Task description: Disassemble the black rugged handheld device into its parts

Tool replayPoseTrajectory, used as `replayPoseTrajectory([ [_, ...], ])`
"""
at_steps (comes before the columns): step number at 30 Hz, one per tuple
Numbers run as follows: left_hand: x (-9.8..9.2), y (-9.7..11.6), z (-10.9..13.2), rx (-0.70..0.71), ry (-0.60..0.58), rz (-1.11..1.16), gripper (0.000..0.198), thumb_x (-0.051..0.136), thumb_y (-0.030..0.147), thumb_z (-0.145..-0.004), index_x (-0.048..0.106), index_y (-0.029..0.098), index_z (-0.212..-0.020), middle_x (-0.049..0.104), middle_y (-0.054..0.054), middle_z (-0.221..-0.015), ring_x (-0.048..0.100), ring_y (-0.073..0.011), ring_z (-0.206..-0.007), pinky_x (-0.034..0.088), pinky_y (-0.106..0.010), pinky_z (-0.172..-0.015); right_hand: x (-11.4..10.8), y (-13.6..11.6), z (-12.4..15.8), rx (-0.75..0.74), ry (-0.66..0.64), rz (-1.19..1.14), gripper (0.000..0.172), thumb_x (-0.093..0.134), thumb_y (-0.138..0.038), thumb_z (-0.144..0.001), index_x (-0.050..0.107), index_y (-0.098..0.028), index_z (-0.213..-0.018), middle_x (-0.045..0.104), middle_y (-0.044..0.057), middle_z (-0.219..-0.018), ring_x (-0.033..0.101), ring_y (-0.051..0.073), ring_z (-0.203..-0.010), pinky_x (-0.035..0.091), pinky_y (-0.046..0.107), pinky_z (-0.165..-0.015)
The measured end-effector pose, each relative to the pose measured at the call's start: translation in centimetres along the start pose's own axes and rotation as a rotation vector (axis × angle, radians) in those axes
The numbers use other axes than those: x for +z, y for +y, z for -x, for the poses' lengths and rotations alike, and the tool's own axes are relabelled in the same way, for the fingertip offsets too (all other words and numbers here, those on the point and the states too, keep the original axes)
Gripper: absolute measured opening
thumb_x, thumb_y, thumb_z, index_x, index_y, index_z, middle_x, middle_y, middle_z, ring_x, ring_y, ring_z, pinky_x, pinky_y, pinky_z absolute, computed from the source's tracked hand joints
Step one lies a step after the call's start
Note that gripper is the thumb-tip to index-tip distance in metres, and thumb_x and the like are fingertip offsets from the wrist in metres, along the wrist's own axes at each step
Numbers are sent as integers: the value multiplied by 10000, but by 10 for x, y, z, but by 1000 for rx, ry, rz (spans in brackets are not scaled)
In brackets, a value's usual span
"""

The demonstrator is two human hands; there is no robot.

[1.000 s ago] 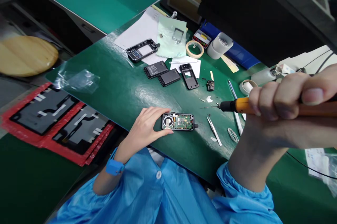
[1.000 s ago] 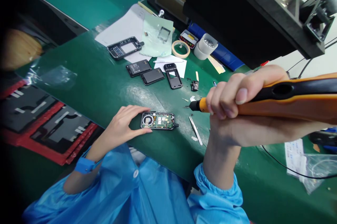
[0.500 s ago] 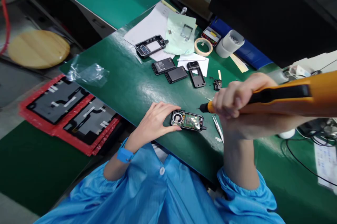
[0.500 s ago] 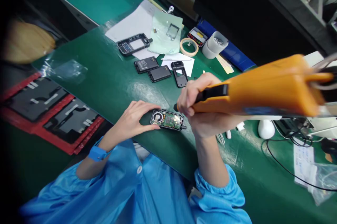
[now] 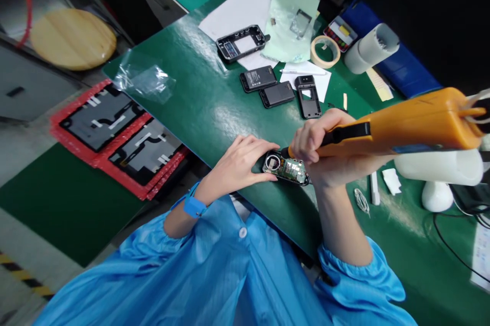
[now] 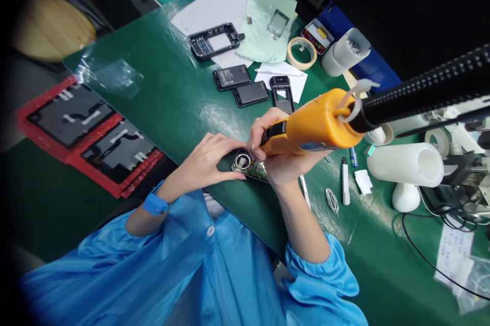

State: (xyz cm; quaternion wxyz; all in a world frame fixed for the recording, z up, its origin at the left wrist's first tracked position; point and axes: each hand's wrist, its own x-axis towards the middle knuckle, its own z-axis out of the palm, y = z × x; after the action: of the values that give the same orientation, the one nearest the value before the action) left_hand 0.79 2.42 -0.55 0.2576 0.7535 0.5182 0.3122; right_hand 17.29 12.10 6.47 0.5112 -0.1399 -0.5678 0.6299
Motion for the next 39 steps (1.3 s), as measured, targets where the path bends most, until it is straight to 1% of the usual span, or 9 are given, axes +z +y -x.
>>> replayPoseTrajectory([
  [8,-2,-2,-1,3,-39,9,662,832,594,-1013,687,186,-1515,810,-106,-1385,687,-296,-1240,472,-401,-1096,-3,8,-1,2,9,45,921,392,-1120,-910,659,-265,-695,429,-52,-447,263,104,-286,206,273,-321],
  [12,-1,-2,-1,1,-33,4,664,843,590,-1008,687,186,-1510,808,-97,-1394,684,-294,-1243,468,-398,-1099,0,12,-1,-8,47,56,929,381,-1126,-905,646,-268,-663,395,-62,-426,250,109,-265,189,275,-304],
  [16,-1,0,-1,-21,-32,-3,626,855,568,-1008,700,209,-1497,811,-96,-1371,682,-300,-1230,469,-402,-1083,5,8,1,0,77,51,924,430,-1131,-884,665,-262,-677,421,-59,-457,263,107,-279,193,292,-316],
  [20,-2,2,-2,-37,-32,-11,596,867,544,-1005,713,220,-1480,811,-94,-1353,681,-299,-1220,470,-400,-1075,13,-10,2,147,70,87,830,643,-1060,-867,700,-249,-701,472,-55,-503,380,126,-354,289,309,-393],
  [22,-2,3,-2,-38,-34,-7,589,864,535,-1010,711,221,-1484,812,-89,-1356,682,-296,-1221,471,-400,-1079,16,-15,3,203,71,90,805,652,-1028,-899,709,-248,-709,480,-51,-515,400,132,-382,304,314,-423],
  [25,-2,2,-2,-20,-25,4,605,867,530,-1009,702,211,-1497,813,-85,-1365,684,-294,-1235,470,-396,-1082,17,-13,3,106,111,52,812,579,-1008,-962,700,-250,-698,425,-61,-495,308,114,-349,213,308,-392],
  [27,-2,2,-2,-13,-19,8,612,868,533,-1007,700,208,-1497,813,-85,-1371,685,-295,-1242,471,-395,-1080,16,-6,4,86,125,56,806,563,-1001,-973,706,-255,-702,419,-59,-493,284,118,-344,189,316,-382],
  [32,-2,2,-2,-37,-32,-2,594,853,537,-1019,700,216,-1494,809,-96,-1371,679,-309,-1253,469,-410,-1094,14,4,5,12,107,59,898,445,-1109,-906,682,-265,-711,404,-56,-495,249,112,-320,151,321,-349],
  [39,-1,2,-1,-35,-37,3,621,843,562,-1018,693,216,-1511,805,-102,-1382,672,-312,-1253,465,-409,-1089,28,-12,2,103,205,162,882,481,-1066,-943,672,-249,-674,440,-44,-497,349,100,-345,228,306,-356],
])
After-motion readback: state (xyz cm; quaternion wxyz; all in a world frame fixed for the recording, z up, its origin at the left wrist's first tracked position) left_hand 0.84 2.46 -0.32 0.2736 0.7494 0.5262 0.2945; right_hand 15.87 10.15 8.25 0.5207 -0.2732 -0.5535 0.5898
